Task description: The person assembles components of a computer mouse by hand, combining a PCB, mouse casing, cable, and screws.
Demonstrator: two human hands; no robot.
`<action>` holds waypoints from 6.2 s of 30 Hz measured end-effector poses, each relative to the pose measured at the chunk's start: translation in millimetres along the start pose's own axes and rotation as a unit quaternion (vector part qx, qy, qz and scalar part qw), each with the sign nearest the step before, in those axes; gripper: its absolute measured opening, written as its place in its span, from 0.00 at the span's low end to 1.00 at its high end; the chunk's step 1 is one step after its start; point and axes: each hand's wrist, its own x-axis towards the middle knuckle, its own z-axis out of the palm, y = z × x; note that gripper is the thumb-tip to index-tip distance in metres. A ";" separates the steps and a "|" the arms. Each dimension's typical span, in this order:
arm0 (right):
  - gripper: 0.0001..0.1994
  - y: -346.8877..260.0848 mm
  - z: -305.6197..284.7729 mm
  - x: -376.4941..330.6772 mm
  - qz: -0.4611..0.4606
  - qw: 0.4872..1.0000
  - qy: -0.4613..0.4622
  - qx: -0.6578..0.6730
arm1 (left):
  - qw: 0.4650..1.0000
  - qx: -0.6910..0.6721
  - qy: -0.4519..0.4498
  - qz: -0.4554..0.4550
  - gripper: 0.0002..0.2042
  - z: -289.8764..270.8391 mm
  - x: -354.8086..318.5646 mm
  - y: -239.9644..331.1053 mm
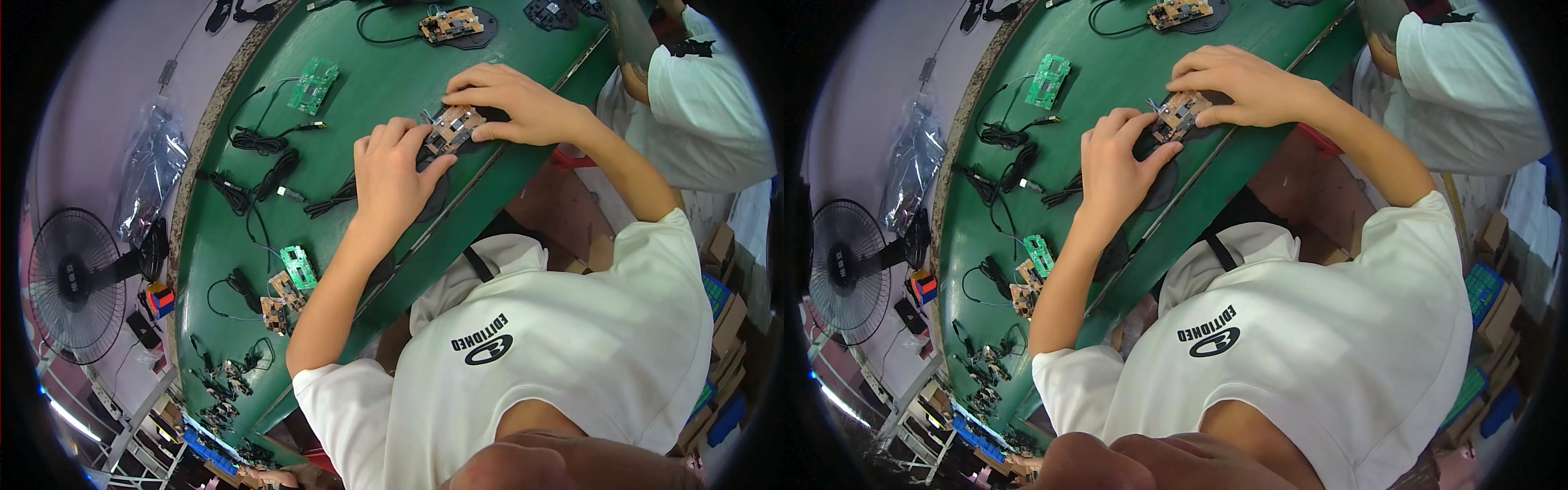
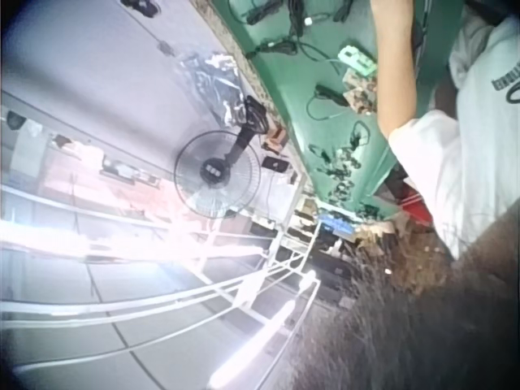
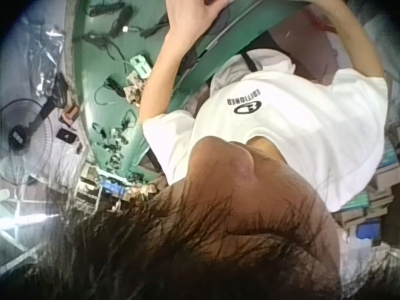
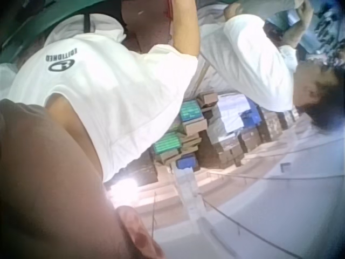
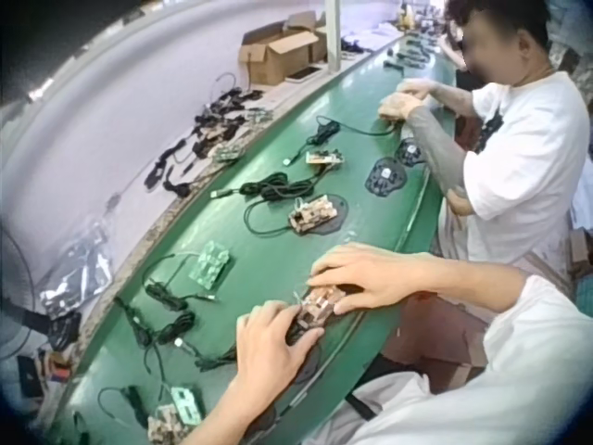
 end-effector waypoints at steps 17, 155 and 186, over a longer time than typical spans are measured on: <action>0.18 -6.8 -9.0 -10.4 0.029 0.999 0.019 -0.011 | 0.999 0.008 -0.006 -0.032 0.17 4.9 4.3 21.3; 0.06 -153.2 6.1 -32.4 0.109 0.983 -0.030 0.148 | 0.987 -0.103 -0.022 0.122 0.05 -65.9 -96.4 18.6; 0.17 -69.7 32.0 26.1 -0.031 0.989 0.118 0.083 | 0.938 -0.245 -0.034 -0.243 0.08 -53.3 -54.2 27.7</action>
